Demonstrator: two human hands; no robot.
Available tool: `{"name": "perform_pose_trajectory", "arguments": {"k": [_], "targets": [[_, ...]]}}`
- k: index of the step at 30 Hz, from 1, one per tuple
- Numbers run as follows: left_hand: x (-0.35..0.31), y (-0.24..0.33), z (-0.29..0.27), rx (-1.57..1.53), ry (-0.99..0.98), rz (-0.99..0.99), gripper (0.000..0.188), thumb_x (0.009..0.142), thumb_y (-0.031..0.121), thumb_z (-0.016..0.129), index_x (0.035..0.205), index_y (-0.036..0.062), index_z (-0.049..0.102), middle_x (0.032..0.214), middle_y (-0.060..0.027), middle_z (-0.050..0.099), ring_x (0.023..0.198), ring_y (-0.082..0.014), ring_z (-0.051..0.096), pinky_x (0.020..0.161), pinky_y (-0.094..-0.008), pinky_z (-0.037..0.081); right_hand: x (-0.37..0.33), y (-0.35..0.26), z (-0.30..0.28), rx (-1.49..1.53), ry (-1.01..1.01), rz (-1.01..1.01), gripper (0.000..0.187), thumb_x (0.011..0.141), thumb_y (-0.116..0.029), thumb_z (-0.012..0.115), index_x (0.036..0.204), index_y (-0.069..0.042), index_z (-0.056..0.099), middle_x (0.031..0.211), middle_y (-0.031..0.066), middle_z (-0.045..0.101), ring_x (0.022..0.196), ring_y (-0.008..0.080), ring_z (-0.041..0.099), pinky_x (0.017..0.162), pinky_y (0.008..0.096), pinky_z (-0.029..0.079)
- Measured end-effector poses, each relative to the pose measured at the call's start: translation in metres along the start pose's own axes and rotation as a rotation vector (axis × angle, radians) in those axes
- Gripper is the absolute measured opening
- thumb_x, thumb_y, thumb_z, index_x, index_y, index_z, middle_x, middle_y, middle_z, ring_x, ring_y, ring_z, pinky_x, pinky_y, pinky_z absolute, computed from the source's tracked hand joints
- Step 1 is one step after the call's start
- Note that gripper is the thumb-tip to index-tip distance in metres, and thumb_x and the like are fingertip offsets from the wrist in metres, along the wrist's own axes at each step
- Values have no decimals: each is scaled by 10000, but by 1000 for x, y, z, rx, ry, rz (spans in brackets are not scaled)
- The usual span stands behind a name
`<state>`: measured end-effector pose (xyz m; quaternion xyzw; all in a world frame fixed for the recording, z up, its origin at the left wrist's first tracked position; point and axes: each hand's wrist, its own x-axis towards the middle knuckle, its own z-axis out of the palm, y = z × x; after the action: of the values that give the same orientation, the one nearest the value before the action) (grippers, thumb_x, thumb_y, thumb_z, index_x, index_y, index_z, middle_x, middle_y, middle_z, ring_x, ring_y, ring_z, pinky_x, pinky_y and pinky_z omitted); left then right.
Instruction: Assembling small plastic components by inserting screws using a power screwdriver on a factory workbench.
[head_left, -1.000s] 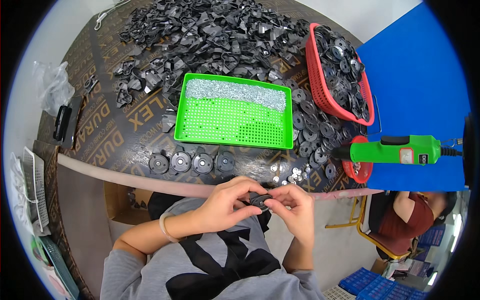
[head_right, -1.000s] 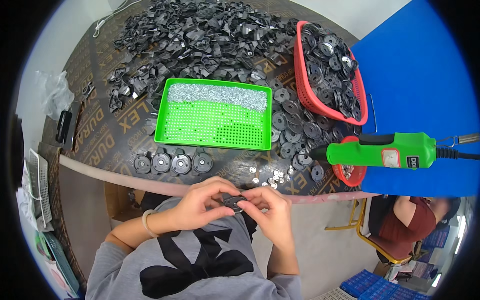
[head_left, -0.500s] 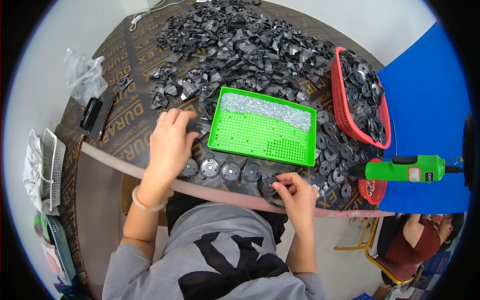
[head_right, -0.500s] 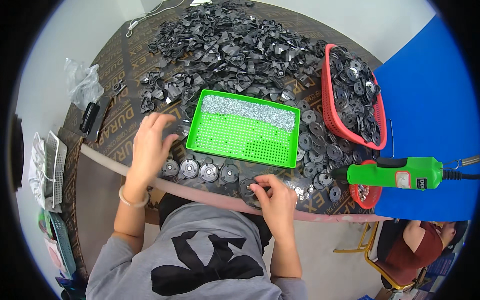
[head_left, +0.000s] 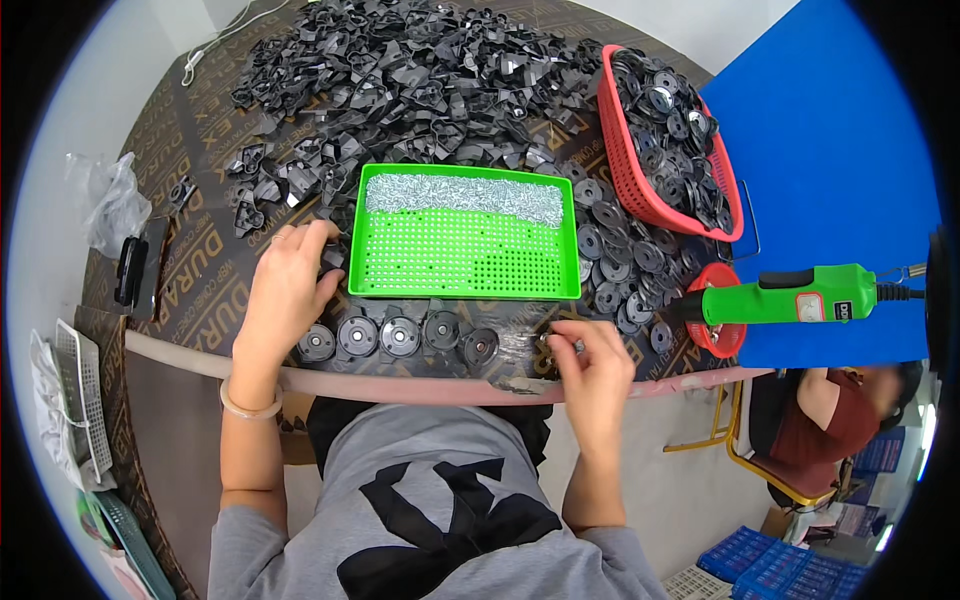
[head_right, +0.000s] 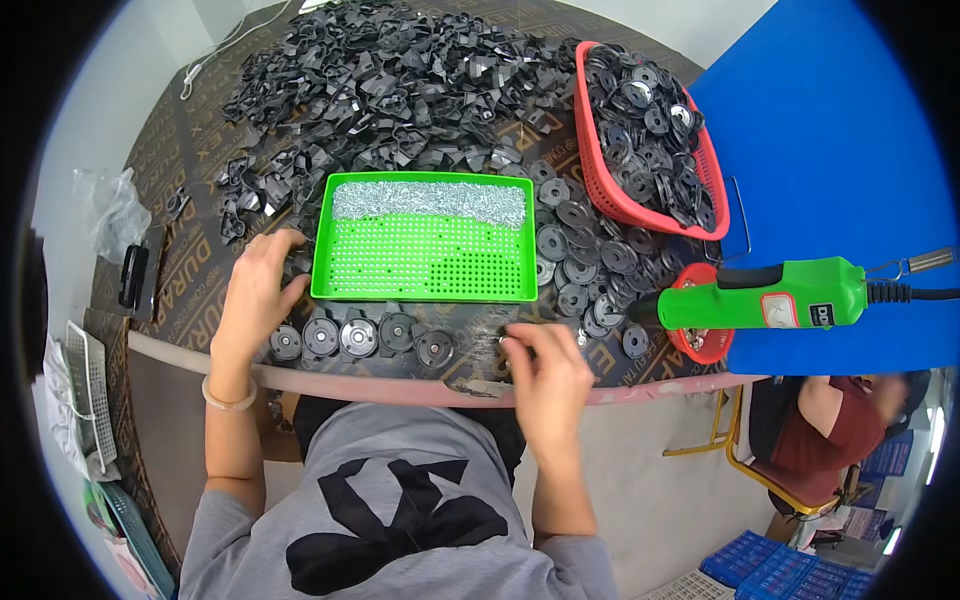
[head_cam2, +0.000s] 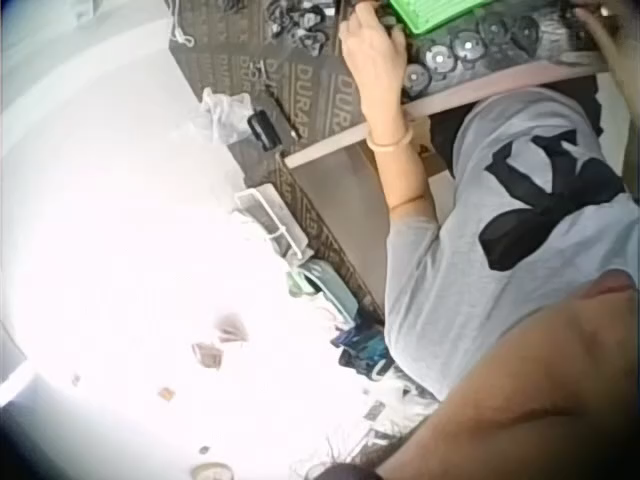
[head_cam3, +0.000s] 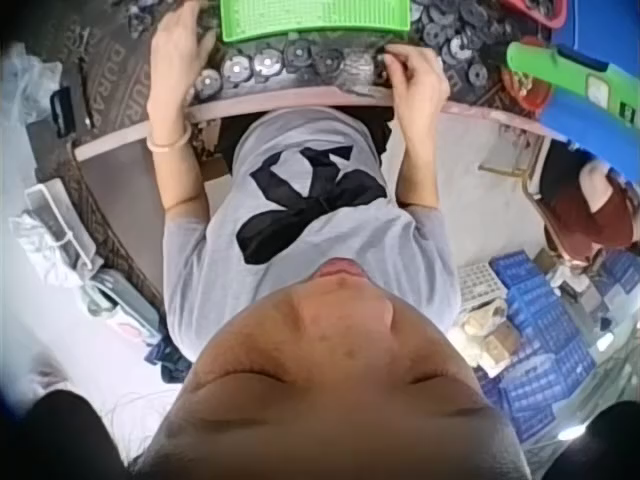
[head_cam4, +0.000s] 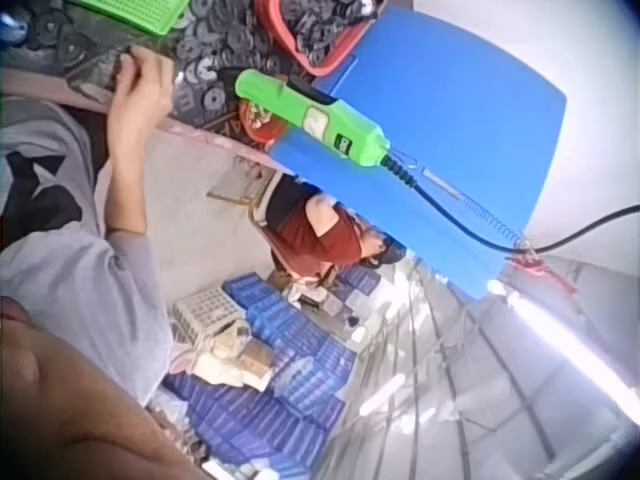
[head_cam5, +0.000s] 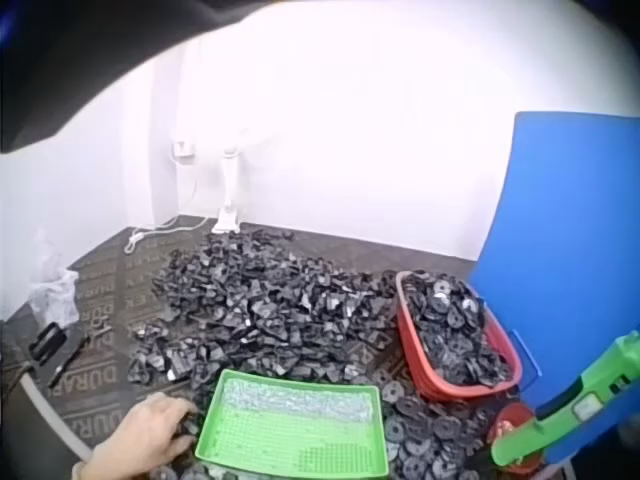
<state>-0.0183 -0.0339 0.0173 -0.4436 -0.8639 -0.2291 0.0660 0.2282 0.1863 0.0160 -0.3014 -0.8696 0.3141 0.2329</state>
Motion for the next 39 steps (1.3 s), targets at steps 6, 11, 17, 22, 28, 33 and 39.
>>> {"name": "perform_pose_trajectory", "arguments": {"k": [6, 11, 17, 22, 28, 33, 39], "targets": [[-2, -7, -2, -60, 136, -104, 465, 715, -23, 683, 1161, 24, 558, 1038, -182, 647, 941, -349, 635, 812, -405, 511, -10, 20, -7, -121, 44, 21, 166, 816, -104, 750, 958, -45, 688, 922, 107, 620, 761, 290, 632, 672, 380, 503], [-14, 22, -28, -192, 211, -224, 599, 747, -41, 677, 1329, 49, 565, 1152, -121, 663, 935, -178, 636, 778, -284, 513, -12, 16, 12, -202, 75, -78, 191, 776, -138, 783, 923, -69, 685, 915, 78, 607, 874, 285, 607, 723, 395, 490], [-26, 60, -31, -871, 138, -202, 607, 810, -7, 657, 1396, 25, 502, 1161, -95, 629, 971, -157, 618, 779, -277, 519, -14, 15, 18, -356, 106, -160, 167, 796, -123, 756, 925, -86, 656, 931, 63, 591, 867, 286, 588, 702, 406, 489], [-36, 91, -17, -1973, -609, -387, 655, 932, 145, 584, 1488, -46, 293, 1343, -209, 521, 1114, -405, 619, 757, -503, 620, -14, 11, 17, -431, 47, -167, 201, 818, -102, 724, 982, -71, 613, 959, 81, 563, 906, 297, 569, 721, 407, 488], [-46, 107, 15, -2106, -852, -474, 433, 1049, 138, 399, 1453, -13, 368, 1418, -160, 450, 1213, -366, 575, 915, -504, 565, -13, 9, 13, -506, -14, -190, 211, 814, -84, 721, 973, -50, 587, 967, 98, 548, 941, 313, 556, 747, 402, 481], [-46, 114, 20, -1989, -691, -509, 407, 1056, 186, 396, 1399, -30, 417, 1274, -205, 585, 1179, -397, 602, 874, -486, 585, -8, 10, -4, -2, -1, -88, 133, 805, -45, 746, 865, -24, 630, 849, 80, 587, 692, 223, 564, 615, 348, 447], [-48, 119, 26, -1880, -690, -455, 375, 1068, 203, 404, 1384, 10, 460, 1266, -124, 575, 1034, -188, 647, 769, -318, 608, -22, -21, -29, 560, -230, 6, 160, 755, -6, 797, 874, -25, 693, 940, 19, 565, 697, 59, 540, 593, 195, 405]]}}
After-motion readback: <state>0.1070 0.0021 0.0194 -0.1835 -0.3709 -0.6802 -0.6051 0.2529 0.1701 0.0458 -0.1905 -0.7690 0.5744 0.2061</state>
